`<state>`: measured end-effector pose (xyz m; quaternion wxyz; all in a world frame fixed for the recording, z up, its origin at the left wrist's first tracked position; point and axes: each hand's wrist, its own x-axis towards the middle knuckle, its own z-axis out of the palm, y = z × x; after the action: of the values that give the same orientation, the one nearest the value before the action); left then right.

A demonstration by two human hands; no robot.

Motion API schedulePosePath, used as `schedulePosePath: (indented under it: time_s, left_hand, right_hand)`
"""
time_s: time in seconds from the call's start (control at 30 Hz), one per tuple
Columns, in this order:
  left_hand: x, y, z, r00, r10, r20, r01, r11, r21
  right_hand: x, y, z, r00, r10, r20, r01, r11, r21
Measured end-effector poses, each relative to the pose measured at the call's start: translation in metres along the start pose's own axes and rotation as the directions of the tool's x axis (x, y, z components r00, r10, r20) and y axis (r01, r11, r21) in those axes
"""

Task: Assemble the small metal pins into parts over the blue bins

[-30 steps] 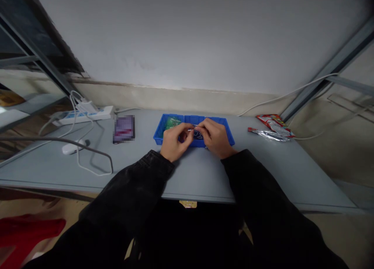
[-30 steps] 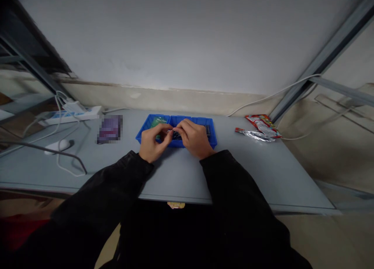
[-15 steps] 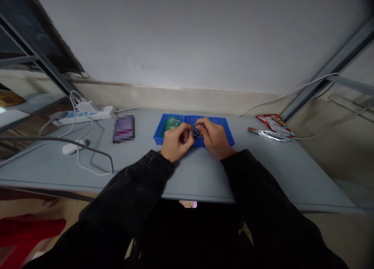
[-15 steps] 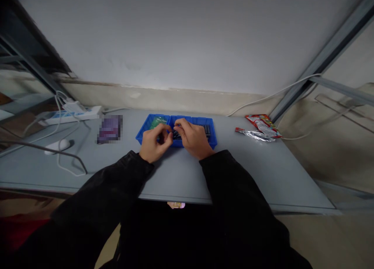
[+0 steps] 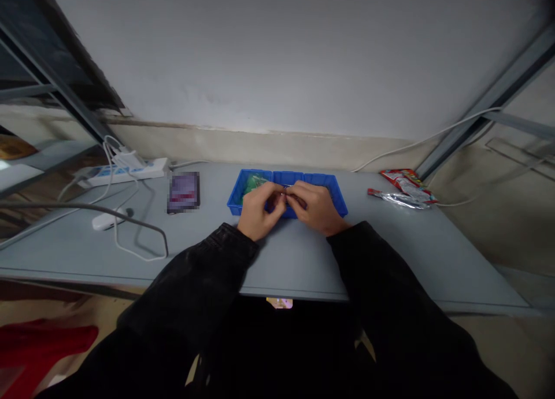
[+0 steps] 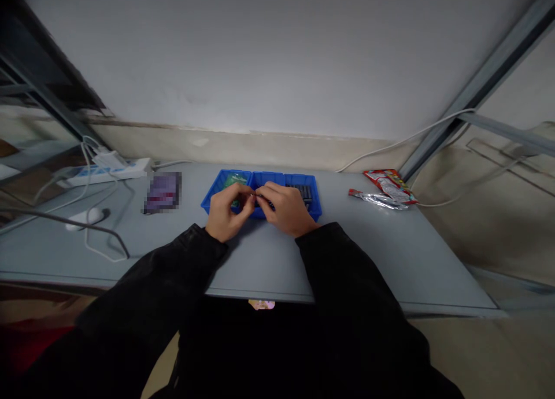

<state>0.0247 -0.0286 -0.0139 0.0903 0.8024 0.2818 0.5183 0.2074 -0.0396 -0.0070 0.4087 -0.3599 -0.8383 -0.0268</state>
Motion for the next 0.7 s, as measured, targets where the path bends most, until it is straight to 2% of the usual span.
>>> schedulePosePath:
  time_s: [0.7]
  left_hand:
    - [0.002,0.0051,-0.0013,1.0,-0.024,-0.002,0.024,1.0,-0.002]
  right_hand:
    - [-0.0007,0.0012,0.0019,1.0,0.014,-0.016,-0.013,1.0,0.012]
